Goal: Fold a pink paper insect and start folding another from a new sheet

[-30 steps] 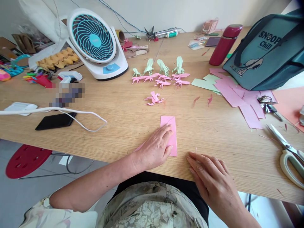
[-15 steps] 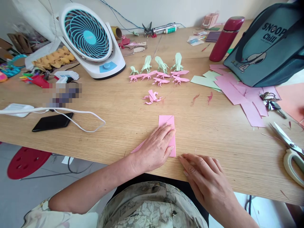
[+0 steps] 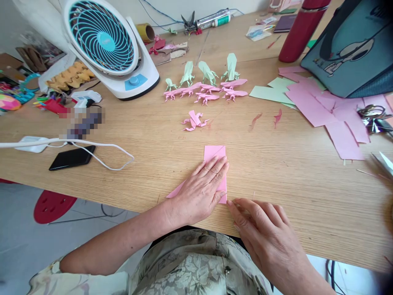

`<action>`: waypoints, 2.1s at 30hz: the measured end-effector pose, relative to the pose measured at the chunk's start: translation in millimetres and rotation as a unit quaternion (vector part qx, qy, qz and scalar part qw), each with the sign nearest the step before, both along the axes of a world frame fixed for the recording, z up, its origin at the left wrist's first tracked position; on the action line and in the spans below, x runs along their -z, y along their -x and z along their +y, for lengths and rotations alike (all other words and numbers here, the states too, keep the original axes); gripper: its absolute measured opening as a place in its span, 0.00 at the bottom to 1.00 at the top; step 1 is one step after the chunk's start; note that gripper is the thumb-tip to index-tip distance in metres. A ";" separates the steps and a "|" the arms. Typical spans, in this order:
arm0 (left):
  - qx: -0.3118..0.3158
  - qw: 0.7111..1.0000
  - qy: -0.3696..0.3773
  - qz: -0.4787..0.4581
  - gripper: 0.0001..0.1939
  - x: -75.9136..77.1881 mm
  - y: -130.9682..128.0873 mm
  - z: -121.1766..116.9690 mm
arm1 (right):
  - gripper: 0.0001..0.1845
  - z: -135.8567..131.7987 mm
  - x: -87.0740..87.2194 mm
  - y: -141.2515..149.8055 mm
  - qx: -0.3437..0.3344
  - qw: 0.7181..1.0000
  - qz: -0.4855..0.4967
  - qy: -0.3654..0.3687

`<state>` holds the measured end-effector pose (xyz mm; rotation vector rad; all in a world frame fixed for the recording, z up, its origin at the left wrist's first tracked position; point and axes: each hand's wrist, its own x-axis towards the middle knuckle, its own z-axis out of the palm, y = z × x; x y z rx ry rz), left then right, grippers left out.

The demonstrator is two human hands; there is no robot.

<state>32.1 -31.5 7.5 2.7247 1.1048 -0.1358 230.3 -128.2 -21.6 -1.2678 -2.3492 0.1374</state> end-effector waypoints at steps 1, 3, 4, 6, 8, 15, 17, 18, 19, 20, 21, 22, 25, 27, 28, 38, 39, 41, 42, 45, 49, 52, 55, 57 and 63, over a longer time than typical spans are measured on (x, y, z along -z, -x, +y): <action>-0.001 1.000 0.000 0.002 0.33 -0.7 -0.6 -0.4 | 0.20 0.2 -0.2 -0.2 -0.002 1.000 0.001 0.000; -0.007 1.000 0.000 0.005 0.33 -1.7 -2.0 -1.5 | 0.20 0.5 -0.7 -0.5 -0.007 1.000 0.004 0.003; -0.012 1.000 0.000 0.007 0.34 -2.0 -2.7 -2.0 | 0.20 0.6 -0.9 -0.8 -0.008 1.000 0.005 0.006; -0.022 1.000 0.001 0.009 0.35 -1.8 -4.0 -2.9 | 0.21 0.3 -0.8 -2.1 -0.016 1.000 0.007 0.011; -0.027 1.000 0.003 0.009 0.36 -0.9 -4.4 -3.3 | 0.22 -0.4 0.3 -4.3 -0.027 0.999 0.016 0.011; -0.032 0.999 -0.001 -0.033 0.35 3.4 -3.3 -3.5 | 0.23 -3.8 3.7 -10.4 -0.047 0.998 0.029 0.009; -0.037 0.998 -0.003 -0.055 0.35 3.7 -4.0 -3.9 | 0.23 -3.7 2.2 -9.5 -0.051 0.999 0.013 0.008; -0.040 0.997 -0.004 -0.067 0.34 3.7 -4.3 -4.0 | 0.23 -3.4 1.1 -8.6 -0.049 0.999 0.007 0.004; -0.041 0.996 -0.005 -0.078 0.34 3.6 -4.5 -4.0 | 0.23 -3.0 -0.1 -7.6 -0.045 0.999 0.002 0.000; -0.041 0.995 -0.004 -0.088 0.33 3.4 -4.4 -3.7 | 0.23 -2.5 -1.2 -6.6 -0.041 0.999 -0.003 -0.003; -0.040 0.994 -0.002 -0.098 0.33 2.9 -3.9 -3.1 | 0.22 -2.1 -2.2 -5.6 -0.036 0.999 -0.007 -0.004; -0.036 0.994 0.003 -0.106 0.32 2.1 -3.0 -2.0 | 0.22 -1.7 -2.9 -4.9 -0.031 0.999 -0.011 -0.002; -0.019 0.992 0.015 -0.124 0.25 -2.9 2.5 6.3 | 0.22 -1.3 -2.5 -4.2 -0.027 1.000 -0.013 0.007; 0.012 0.992 0.020 -0.127 0.20 -7.9 7.4 16.7 | 0.22 -1.3 -0.8 -4.7 -0.028 1.000 -0.004 0.008; 0.042 0.991 0.029 -0.125 0.18 -10.7 9.6 23.2 | 0.22 -1.3 0.2 -5.1 -0.029 1.000 0.003 0.007; 0.228 0.966 0.103 -0.069 0.05 -40.6 -0.4 67.5 | 0.20 -2.1 3.5 -4.4 -0.007 0.998 0.057 -0.011; 0.230 0.966 0.110 -0.055 0.07 -42.7 -1.7 67.8 | 0.20 -2.0 3.5 -4.1 -0.006 0.998 0.059 -0.015; 0.233 0.964 0.123 -0.038 0.09 -45.1 -2.1 67.1 | 0.19 -1.9 3.3 -3.7 -0.002 0.998 0.059 -0.021; 0.231 0.963 0.131 -0.036 0.08 -45.5 -1.1 66.1 | 0.19 -2.0 3.1 -3.5 0.001 0.998 0.059 -0.022; 0.208 0.966 0.145 -0.051 0.06 -43.9 4.7 60.3 | 0.18 -2.1 2.6 -2.8 0.010 0.998 0.062 -0.024; 0.160 0.974 0.144 -0.074 0.07 -40.7 12.0 49.9 | 0.16 -1.7 2.3 -1.7 0.017 0.997 0.065 -0.026; 0.144 0.974 0.151 -0.089 0.08 -39.6 14.4 45.2 | 0.16 -2.1 1.5 -1.0 0.025 0.997 0.068 -0.020; 0.130 0.971 0.168 -0.112 0.07 -41.1 15.5 42.9 | 0.16 -3.8 -0.7 2.0 0.035 0.995 0.094 -0.004; 0.119 0.966 0.179 -0.146 0.05 -45.2 15.3 40.5 | 0.15 -4.7 -2.7 6.2 0.057 0.989 0.134 0.013; 0.050 0.945 0.243 -0.214 0.04 -68.7 6.8 24.0 | 0.05 2.3 -15.6 23.6 0.128 0.955 0.253 0.091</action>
